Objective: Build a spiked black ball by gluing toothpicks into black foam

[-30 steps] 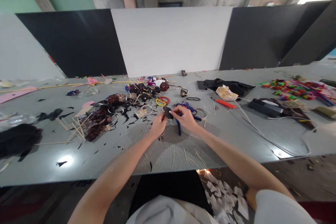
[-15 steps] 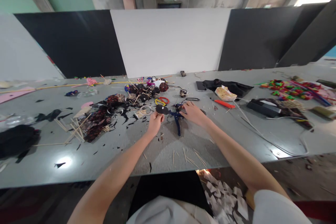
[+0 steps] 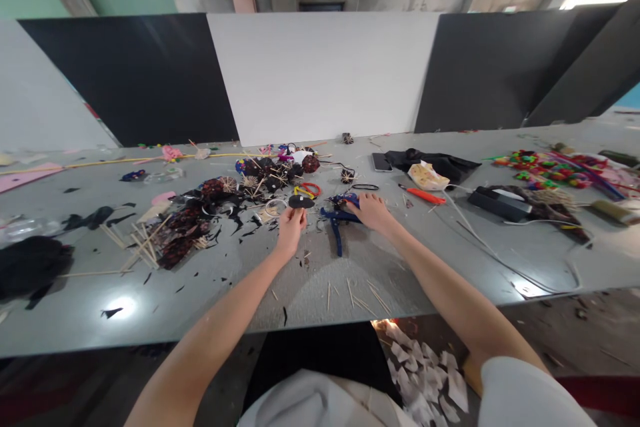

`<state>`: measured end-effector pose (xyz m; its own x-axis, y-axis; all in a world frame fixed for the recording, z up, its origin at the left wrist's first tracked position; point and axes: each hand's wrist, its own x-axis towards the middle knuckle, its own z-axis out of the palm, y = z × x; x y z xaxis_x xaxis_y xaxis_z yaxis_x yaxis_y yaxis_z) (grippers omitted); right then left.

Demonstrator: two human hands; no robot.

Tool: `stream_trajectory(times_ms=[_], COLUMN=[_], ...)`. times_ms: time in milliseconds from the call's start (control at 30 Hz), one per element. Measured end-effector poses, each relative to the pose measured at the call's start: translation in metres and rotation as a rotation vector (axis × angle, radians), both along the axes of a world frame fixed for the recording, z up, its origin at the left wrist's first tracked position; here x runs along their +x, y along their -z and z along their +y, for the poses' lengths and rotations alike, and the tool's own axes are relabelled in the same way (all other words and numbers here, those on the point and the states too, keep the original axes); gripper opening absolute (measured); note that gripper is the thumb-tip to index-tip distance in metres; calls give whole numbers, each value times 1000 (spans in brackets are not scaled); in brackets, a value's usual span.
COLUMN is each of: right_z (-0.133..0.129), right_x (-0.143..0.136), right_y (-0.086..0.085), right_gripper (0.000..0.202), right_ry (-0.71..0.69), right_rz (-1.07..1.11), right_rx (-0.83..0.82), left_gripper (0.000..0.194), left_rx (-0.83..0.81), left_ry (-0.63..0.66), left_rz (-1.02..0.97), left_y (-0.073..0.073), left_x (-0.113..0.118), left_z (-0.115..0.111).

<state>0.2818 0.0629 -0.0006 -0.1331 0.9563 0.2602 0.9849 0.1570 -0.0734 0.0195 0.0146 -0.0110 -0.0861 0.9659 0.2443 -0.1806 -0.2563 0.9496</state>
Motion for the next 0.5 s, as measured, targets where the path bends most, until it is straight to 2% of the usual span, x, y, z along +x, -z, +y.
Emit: stream_trajectory(times_ms=[100,300,400,500], right_z=[9,21,23,22], right_x=[2,5,7,7], right_y=[5,8,9,8], right_gripper=[58,43,37,36], right_ry=[14,8,33,52], right_rz=[36,187,308,437], right_rx=[-72,-162,-146,-63], left_gripper=[39,38,38,35], left_rx=[28,31,12,31], left_ry=[-14,1,9,2], left_rz=[30,-21,-73,-65], left_y=[3,4,2,1], left_x=[0,1,1,2], left_z=[1,2,2,1])
